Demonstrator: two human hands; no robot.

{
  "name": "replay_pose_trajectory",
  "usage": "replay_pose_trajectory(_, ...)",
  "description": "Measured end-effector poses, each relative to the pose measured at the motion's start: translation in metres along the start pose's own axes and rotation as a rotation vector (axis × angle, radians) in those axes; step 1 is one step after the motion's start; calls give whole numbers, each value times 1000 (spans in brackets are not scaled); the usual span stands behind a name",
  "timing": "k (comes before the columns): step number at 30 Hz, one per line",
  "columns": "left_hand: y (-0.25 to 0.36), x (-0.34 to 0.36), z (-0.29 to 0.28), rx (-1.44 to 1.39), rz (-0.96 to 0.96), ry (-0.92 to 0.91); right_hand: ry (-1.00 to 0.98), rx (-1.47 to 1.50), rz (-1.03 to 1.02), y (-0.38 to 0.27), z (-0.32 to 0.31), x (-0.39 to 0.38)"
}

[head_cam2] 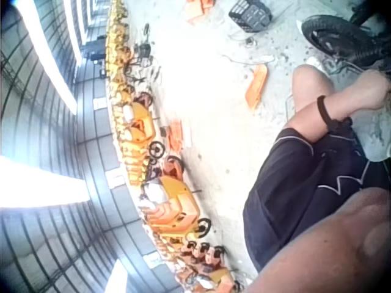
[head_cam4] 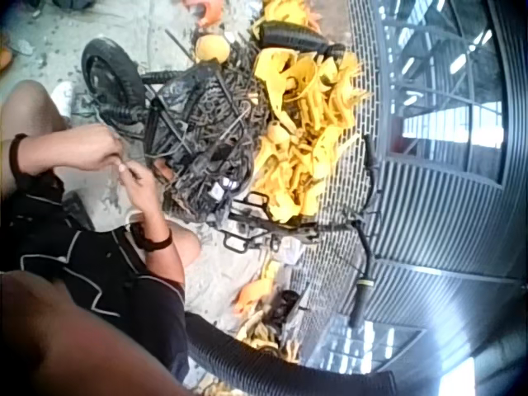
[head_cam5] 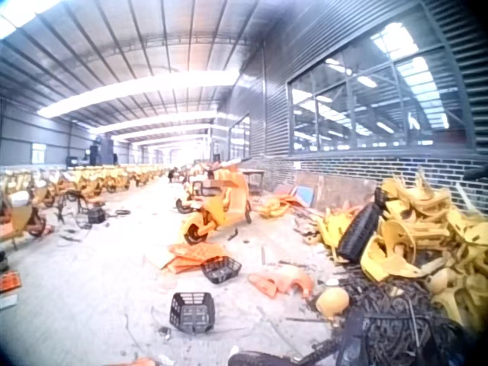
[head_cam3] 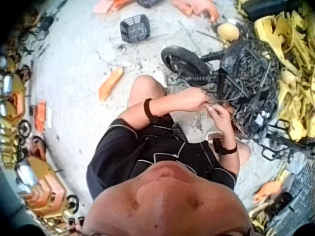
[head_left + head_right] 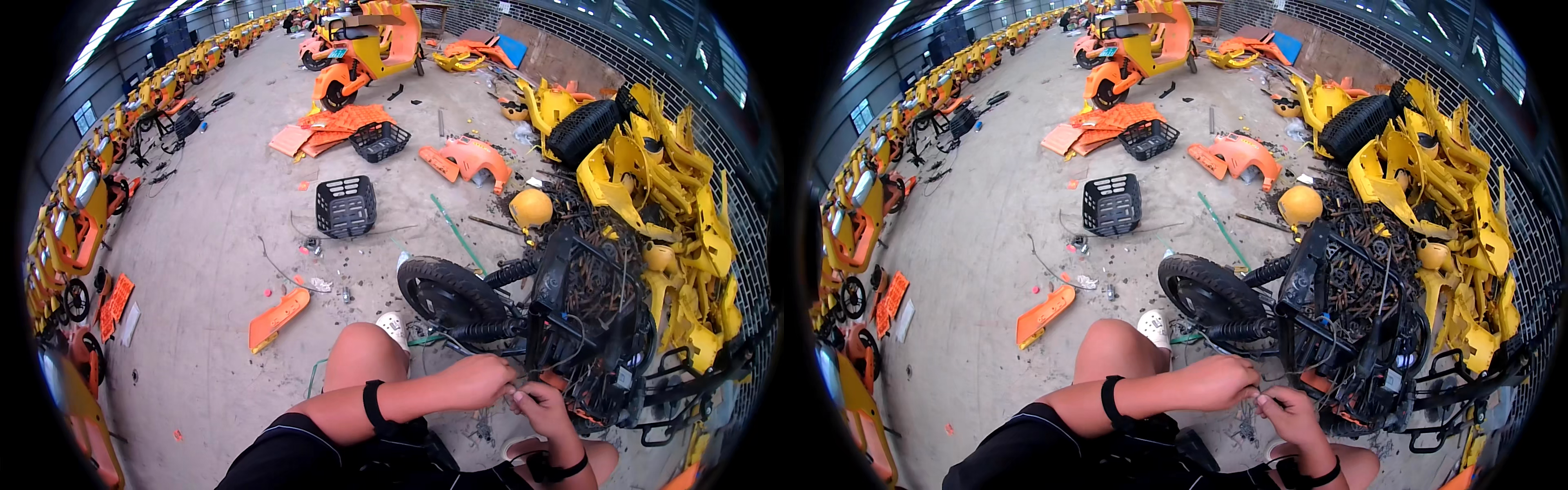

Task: The person twists electrical wires together on a scooter frame and uses a screwdriver to manipulate components while sitting on the floor of a large facility.

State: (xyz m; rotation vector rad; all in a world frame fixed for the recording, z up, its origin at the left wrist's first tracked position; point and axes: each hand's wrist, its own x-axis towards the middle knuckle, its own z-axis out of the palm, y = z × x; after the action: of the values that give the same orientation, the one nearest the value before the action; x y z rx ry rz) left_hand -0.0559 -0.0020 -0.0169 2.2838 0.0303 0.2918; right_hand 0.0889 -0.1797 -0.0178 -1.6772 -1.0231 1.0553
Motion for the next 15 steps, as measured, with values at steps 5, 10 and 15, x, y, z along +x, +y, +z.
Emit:
replay_pose_trajectory(5, -8, 10, 3, 68, -53, -54, 97, -319, -220, 1, 4, 14)
replay_pose_trajectory(10, -11, 13, 14, 179, -81, -102, 121, -469, -294, -4, 3, 17)
replay_pose_trajectory(15, 1, 22, 5, 123, -99, -29, 93, -349, -181, 10, -12, 17)
